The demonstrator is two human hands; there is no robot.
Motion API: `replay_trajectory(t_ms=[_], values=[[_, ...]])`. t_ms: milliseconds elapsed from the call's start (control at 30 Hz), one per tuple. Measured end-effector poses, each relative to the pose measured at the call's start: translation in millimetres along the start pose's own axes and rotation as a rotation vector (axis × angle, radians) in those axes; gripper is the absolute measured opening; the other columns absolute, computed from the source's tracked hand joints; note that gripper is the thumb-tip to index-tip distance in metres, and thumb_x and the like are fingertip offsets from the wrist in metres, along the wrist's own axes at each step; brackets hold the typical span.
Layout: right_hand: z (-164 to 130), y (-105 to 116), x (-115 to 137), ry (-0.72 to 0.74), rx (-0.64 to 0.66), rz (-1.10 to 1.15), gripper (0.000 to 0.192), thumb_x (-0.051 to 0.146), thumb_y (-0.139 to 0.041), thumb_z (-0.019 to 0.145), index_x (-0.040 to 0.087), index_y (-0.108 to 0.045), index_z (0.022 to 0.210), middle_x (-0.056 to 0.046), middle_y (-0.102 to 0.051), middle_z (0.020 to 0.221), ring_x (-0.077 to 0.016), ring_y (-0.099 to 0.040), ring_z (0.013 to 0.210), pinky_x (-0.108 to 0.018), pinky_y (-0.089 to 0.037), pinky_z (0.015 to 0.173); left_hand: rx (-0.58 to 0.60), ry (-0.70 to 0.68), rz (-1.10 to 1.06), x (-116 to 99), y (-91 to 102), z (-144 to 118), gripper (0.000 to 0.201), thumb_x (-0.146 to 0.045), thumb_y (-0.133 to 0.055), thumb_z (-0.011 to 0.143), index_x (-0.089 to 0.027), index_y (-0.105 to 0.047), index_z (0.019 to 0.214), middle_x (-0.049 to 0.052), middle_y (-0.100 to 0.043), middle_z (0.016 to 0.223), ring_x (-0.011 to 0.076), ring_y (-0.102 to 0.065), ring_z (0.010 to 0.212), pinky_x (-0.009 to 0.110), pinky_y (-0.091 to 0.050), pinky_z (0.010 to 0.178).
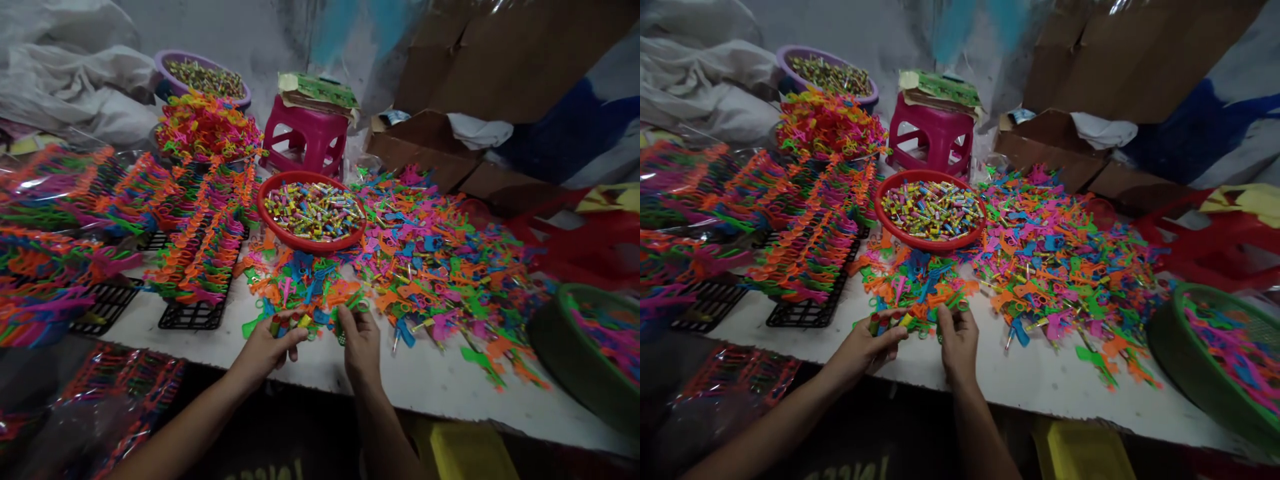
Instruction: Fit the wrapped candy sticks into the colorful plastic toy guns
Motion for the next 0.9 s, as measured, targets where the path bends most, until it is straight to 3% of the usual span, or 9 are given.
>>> replay_trajectory(t_ms=[133,233,333,400,533,700,800,867,900], values=[[-7,-22,-10,-0.091,0.098,0.072,0.023,0.039,-0.056,0.074,0.017,-0.049,0.074,0.005,-0.044,0.057,-0.0068,-0.039,0.047,-0.019,-0.033,0.042,-0.069,-0.053,0.081,-2,2.3,-1,0.052,-0.042,-0.067,0.061,-0.010,-0.058,0.101,-0.007,-0.048,0.042,0.0025,-0.028,0.030,0.016,-0.020,0.032],[-14,-28,-13,-0.107,0.103,0.110,0.020,0.038,-0.054,0.076,0.018,-0.048,0.078,0.006,-0.044,0.059,-0.0068,-0.037,0.046,-0.019,-0.032,0.042,-0.086,-0.116,0.120,-5,1.4,-2,0.044,-0.040,-0.067,0.062,-0.010,-0.062,0.094,-0.005,-0.050,0.046,0.0051,-0.037,0.037,0.017,-0.030,0.036],[-17,-27,-16,-0.100,0.085,0.084,0.019,0.036,-0.053,0.077,0.019,-0.048,0.080,0.005,-0.044,0.059,-0.0074,-0.037,0.047,-0.020,-0.031,0.042,-0.100,-0.244,0.201,-11,1.4,-4,0.035,-0.036,-0.066,0.063,-0.013,-0.066,0.089,0.002,-0.060,0.066,0.0106,-0.051,0.055,0.019,-0.040,0.045],[-18,-24,-16,-0.093,0.071,0.065,0.018,0.036,-0.051,0.078,0.018,-0.048,0.081,0.003,-0.046,0.063,-0.0081,-0.040,0.050,-0.020,-0.032,0.043,-0.085,-0.305,0.278,-13,-0.7,-5,0.031,-0.034,-0.065,0.065,-0.015,-0.067,0.088,0.005,-0.062,0.076,0.0127,-0.054,0.062,0.020,-0.042,0.048],[-19,-20,-16,-0.073,0.058,0.069,0.018,0.036,-0.050,0.079,0.018,-0.047,0.081,0.002,-0.049,0.067,-0.0084,-0.042,0.053,-0.020,-0.034,0.046,0.006,-0.310,0.364,-10,-8.5,-5,0.033,-0.036,-0.058,0.073,-0.014,-0.066,0.096,0.005,-0.061,0.073,0.0083,-0.048,0.046,0.020,-0.040,0.041],[-24,-24,-18,-0.057,0.053,0.019,0.024,0.041,-0.048,0.079,0.019,-0.043,0.072,0.007,-0.039,0.054,-0.0072,-0.036,0.046,-0.019,-0.032,0.042,0.022,-0.553,0.523,-29,-19.3,-17,0.025,-0.029,-0.058,0.073,-0.017,-0.068,0.092,0.004,-0.061,0.067,0.0127,-0.055,0.060,0.024,-0.045,0.059],[-6,-12,-14,-0.057,0.087,-0.071,0.028,0.044,-0.051,0.077,0.018,-0.045,0.069,0.006,-0.040,0.052,-0.0075,-0.037,0.045,-0.020,-0.032,0.041,0.034,-0.363,0.423,-13,-16.4,-7,0.032,-0.034,-0.057,0.073,-0.015,-0.065,0.098,0.002,-0.059,0.060,0.0101,-0.052,0.048,0.021,-0.043,0.048],[23,22,-4,-0.010,-0.006,-0.211,0.031,0.047,-0.052,0.074,0.017,-0.048,0.067,0.004,-0.044,0.054,-0.0093,-0.040,0.047,-0.022,-0.034,0.044,-0.006,-0.156,0.293,6,-6.1,3,0.043,-0.040,-0.056,0.073,-0.013,-0.060,0.106,0.000,-0.057,0.052,0.0071,-0.043,0.035,0.018,-0.035,0.036],[38,50,3,0.038,-0.145,-0.306,0.034,0.049,-0.050,0.074,0.016,-0.051,0.068,0.002,-0.047,0.056,-0.0112,-0.043,0.050,-0.024,-0.036,0.047,-0.038,-0.078,0.228,14,0.4,8,0.047,-0.042,-0.056,0.073,-0.012,-0.057,0.109,-0.002,-0.055,0.048,0.0058,-0.038,0.031,0.017,-0.031,0.032]])
Point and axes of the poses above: each hand's wrist, its own z-axis towards the middle knuckle, its own y-axis out of the back of the hand, x = y × z, the point moved 8 cm from there along z, towards the middle knuckle
